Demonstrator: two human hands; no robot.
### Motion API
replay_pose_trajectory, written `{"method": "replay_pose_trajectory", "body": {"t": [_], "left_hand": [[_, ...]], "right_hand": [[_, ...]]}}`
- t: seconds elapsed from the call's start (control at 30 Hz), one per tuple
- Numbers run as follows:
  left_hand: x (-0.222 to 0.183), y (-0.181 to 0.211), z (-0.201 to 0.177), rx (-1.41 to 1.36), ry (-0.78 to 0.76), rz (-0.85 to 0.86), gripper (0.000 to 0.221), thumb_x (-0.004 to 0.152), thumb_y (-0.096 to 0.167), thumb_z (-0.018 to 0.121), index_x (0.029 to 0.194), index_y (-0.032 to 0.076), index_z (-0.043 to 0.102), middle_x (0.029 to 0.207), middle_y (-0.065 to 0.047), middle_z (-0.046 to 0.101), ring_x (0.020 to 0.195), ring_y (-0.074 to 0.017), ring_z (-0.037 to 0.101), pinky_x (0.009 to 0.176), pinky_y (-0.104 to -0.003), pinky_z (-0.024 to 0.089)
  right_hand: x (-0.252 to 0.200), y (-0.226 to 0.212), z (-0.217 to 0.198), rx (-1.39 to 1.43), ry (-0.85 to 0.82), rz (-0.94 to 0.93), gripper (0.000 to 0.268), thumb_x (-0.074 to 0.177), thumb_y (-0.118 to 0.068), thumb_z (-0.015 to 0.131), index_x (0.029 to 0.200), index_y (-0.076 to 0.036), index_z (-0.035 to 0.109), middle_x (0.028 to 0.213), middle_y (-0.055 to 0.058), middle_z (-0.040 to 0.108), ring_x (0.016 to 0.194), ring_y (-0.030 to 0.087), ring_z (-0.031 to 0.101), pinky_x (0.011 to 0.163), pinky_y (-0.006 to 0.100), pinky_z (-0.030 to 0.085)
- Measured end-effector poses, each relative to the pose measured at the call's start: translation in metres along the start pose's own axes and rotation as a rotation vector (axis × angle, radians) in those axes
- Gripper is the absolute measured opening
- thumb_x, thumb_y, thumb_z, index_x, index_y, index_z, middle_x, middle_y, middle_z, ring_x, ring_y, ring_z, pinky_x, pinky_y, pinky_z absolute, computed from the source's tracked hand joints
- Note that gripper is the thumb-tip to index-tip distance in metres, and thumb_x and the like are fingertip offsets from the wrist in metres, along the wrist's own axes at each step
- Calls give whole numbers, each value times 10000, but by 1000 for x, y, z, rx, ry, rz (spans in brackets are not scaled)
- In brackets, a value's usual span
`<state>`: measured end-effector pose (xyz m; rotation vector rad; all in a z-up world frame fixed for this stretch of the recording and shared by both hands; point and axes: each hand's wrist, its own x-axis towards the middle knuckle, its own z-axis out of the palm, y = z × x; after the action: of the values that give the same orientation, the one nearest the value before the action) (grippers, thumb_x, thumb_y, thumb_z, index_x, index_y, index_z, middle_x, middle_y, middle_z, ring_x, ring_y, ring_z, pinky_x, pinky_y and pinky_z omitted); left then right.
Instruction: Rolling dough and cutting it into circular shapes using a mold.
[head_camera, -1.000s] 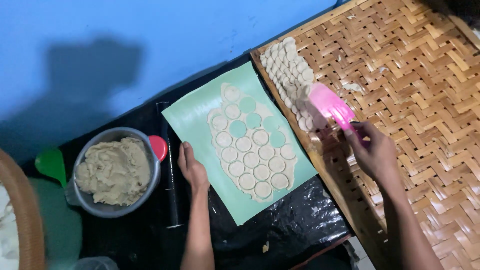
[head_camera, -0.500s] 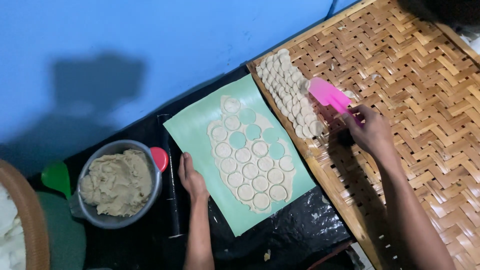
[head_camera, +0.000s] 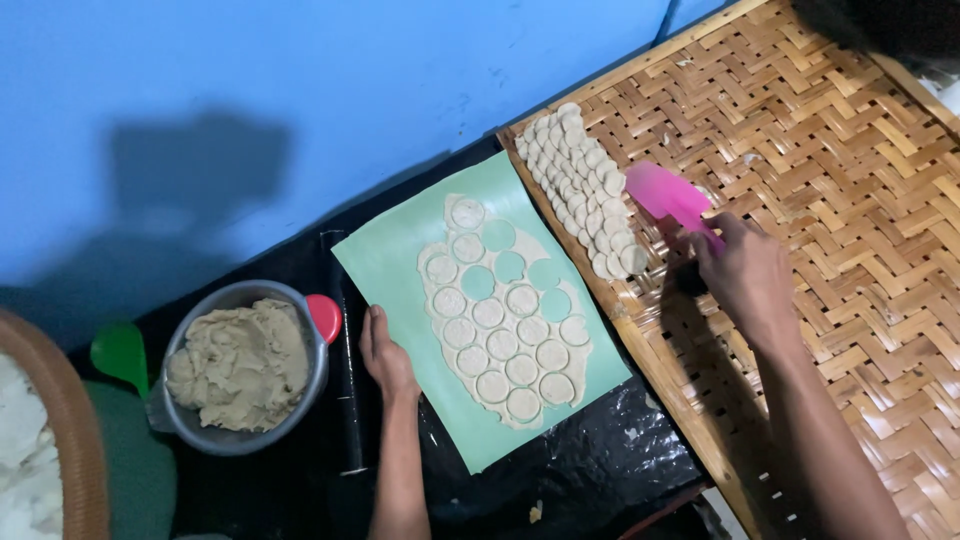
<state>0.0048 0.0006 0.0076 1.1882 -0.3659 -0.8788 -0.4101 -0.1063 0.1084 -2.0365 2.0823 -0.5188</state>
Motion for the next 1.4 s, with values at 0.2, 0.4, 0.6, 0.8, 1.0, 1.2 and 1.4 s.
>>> {"method": "replay_pose_trajectory", "body": {"t": [0.2, 0.4, 0.6, 0.8, 1.0, 1.2, 1.4], "left_hand": [[-2, 9, 2, -124, -50, -68, 500, 1050, 342, 485, 1375, -28, 568, 1336, -129, 636, 1166, -237, 617, 1001, -360, 481], [10, 7, 8, -129, -86, -57, 501, 1049, 323, 499, 1391, -39, 556, 1347, -128, 634, 1181, -233, 616, 1017, -357, 479], [33, 6, 20, -156, -163, -63, 502, 1054, 329, 511, 1392, -38, 562, 1357, -122, 624, 1192, -227, 607, 1021, -357, 473], [45, 0, 19, -170, -172, -97, 538, 1044, 364, 520, 1408, -31, 552, 1367, -120, 619, 1209, -226, 602, 1029, -361, 467], [49, -7, 16, -210, -175, -104, 524, 1033, 358, 528, 1411, -3, 555, 1367, -80, 618, 1221, -203, 590, 1041, -343, 453], [45, -5, 15, -153, -170, -57, 476, 1053, 346, 526, 1347, -21, 598, 1297, -80, 629, 1152, -192, 589, 1009, -338, 454], [37, 7, 21, -141, -159, -75, 465, 1054, 343, 513, 1341, -12, 604, 1295, -79, 632, 1154, -191, 587, 1011, -330, 453]], "right_hand": [[-10, 0, -3, -107, 201, -120, 284, 1005, -296, 690, 1166, -64, 724, 1017, 211, 740, 781, 408, 708, 677, 510, 554], [-52, -27, -13, 129, -7, 52, 343, 997, -333, 660, 1243, -99, 708, 952, 162, 771, 706, 303, 738, 641, 465, 588], [-94, -43, -11, 168, -25, -32, 322, 977, -279, 656, 1235, -92, 701, 1050, 171, 757, 658, 281, 744, 642, 430, 603], [-121, -61, -3, 117, -120, -69, 325, 935, -292, 689, 1193, -95, 714, 1039, 176, 744, 765, 370, 732, 675, 467, 577], [-124, -73, 9, 106, -162, -48, 362, 942, -333, 638, 1244, -142, 690, 1050, 139, 715, 706, 354, 730, 650, 480, 582], [-123, -85, 8, 28, -171, -51, 358, 920, -291, 639, 1241, -140, 687, 1103, 131, 711, 770, 383, 716, 633, 500, 578], [-120, -94, 2, -33, -190, -55, 344, 961, -309, 605, 1253, -141, 674, 1084, 140, 703, 805, 393, 718, 649, 517, 573]]}}
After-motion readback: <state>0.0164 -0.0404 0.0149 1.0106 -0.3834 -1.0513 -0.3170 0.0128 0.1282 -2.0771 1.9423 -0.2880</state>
